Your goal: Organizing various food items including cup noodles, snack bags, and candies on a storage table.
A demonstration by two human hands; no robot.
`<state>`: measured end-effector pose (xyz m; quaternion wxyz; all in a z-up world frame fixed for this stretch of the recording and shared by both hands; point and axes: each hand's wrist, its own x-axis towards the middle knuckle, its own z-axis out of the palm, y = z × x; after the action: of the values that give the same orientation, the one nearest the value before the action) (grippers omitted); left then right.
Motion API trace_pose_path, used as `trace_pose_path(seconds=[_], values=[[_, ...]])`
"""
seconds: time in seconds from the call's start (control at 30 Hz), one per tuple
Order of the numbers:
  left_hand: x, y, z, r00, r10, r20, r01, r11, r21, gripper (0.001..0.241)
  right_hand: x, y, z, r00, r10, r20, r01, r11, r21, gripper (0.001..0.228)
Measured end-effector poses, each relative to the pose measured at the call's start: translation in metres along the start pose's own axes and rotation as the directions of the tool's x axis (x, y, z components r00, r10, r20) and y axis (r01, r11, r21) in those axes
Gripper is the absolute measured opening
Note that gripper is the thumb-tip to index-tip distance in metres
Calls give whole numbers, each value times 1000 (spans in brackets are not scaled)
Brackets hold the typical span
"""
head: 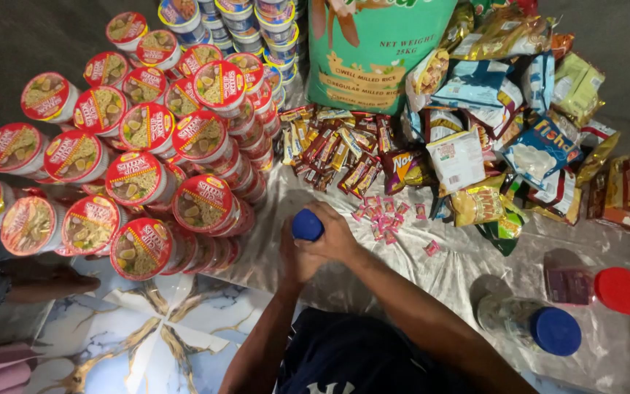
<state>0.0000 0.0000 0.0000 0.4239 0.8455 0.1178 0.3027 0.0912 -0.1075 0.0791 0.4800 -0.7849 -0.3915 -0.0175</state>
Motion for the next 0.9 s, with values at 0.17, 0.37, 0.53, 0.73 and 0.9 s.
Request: trace_pose_path(seconds=[0.17,0.37,0.53,0.73,0.9], values=[[31,7,-17,966,-61,251,99,985,-138,116,12,-7,-30,985,-19,171,16,1000,18,74],[-16,-19,46,968,-238,78,247,961,-125,102,-14,-10,0,986,126,-106,-136,987,-84,76],[-12,5,36,997,-13,-78,27,984,177,104,-23,-31,-2,881,360,-307,-412,903,-124,91],[19,3,-20,895,14,445,182,901,-394,97,-1,-54,-68,991,-133,1,126,933,-337,99],[41,25,-38,765,201,612,49,929,-367,98,-23,-32,-59,967,-111,228,144,981,-129,66]])
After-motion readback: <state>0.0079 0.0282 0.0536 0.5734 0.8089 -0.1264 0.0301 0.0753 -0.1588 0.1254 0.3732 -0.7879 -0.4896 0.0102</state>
